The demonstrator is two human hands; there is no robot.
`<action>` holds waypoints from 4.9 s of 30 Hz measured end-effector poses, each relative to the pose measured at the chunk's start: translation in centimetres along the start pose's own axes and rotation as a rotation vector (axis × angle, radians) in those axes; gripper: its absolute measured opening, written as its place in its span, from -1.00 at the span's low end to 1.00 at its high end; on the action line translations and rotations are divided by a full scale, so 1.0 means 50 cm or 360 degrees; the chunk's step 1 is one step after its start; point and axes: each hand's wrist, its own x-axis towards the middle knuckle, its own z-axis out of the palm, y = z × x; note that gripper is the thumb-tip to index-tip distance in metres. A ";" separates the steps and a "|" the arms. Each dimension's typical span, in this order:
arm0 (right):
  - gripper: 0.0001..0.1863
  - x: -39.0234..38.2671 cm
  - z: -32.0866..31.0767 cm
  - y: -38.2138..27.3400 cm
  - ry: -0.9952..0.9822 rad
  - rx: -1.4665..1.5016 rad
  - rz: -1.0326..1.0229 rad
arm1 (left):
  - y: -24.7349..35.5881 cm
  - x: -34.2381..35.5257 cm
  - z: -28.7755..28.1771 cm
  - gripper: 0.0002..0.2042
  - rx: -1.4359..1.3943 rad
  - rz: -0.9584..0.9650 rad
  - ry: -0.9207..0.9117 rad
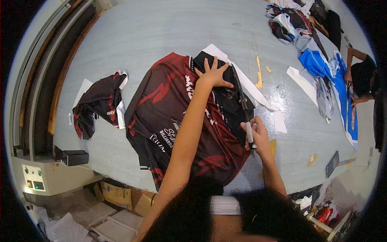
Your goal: Cutting printed jersey fabric panels along pattern lines using large shears.
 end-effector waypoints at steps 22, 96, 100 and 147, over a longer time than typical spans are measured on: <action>-0.63 -0.083 -0.234 0.030 -0.0585 0.0121 0.0436 | -0.001 0.010 0.092 -0.41 0.0227 0.0523 0.0621; -0.44 0.002 -0.129 -0.066 -0.0609 -0.0806 0.0179 | -0.021 -0.066 0.122 -0.43 0.0037 0.0186 0.1122; -0.41 0.019 -0.123 -0.069 -0.0593 -0.0910 0.0193 | -0.017 -0.069 0.120 -0.43 0.0047 0.0185 0.1089; -0.24 0.137 -0.077 -0.072 -0.0684 -0.1168 0.0004 | -0.023 -0.078 0.114 -0.43 0.0024 0.0201 0.1020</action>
